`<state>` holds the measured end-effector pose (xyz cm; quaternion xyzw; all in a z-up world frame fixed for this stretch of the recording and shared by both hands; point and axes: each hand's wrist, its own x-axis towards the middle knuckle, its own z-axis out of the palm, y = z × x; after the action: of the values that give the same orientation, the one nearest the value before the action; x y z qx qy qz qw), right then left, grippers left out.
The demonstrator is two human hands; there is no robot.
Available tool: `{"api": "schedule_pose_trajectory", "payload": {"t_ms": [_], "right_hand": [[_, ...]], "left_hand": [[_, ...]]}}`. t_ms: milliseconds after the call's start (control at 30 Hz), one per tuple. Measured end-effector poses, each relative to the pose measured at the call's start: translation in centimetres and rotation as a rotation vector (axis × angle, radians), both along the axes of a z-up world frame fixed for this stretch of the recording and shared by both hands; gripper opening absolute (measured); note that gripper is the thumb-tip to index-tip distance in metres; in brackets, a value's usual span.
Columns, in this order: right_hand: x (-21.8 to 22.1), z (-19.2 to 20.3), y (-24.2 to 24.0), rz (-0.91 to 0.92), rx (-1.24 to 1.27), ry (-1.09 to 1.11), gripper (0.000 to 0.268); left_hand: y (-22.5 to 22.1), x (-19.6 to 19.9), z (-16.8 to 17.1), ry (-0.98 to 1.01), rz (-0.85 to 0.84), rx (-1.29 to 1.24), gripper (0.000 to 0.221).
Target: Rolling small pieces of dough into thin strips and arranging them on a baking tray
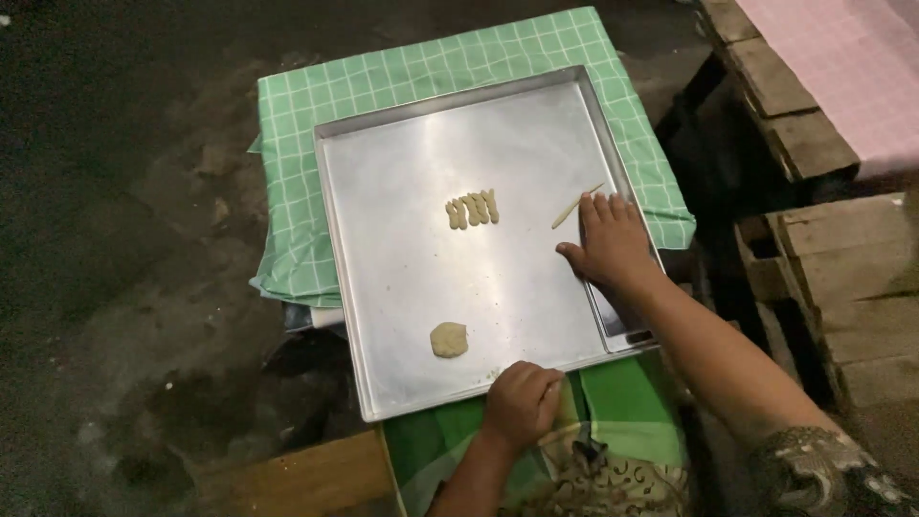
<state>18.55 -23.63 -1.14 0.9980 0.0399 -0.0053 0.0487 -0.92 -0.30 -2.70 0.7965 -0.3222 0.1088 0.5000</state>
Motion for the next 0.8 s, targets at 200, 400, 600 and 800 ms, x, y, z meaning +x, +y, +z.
{"api": "schedule_pose_trajectory", "payload": {"t_ms": [200,400,600,800], "right_hand": [[-1.0,3.0,-0.4,0.124,0.227,-0.084,0.021],[3.3,-1.3,-0.9,0.5,0.204,-0.262,0.024],[3.1,3.1,4.2,0.546,0.525,-0.274,0.029],[3.5,-2.1,3.2,0.348,0.246,-0.042,0.083]], "left_hand": [[0.0,0.5,1.0,-0.029,0.016,-0.02,0.015],[0.0,0.6,0.9,-0.001,0.014,-0.009,0.014],[0.0,0.6,1.2,0.037,-0.008,-0.006,0.012],[0.1,0.5,1.2,0.035,-0.014,-0.022,0.012]]}}
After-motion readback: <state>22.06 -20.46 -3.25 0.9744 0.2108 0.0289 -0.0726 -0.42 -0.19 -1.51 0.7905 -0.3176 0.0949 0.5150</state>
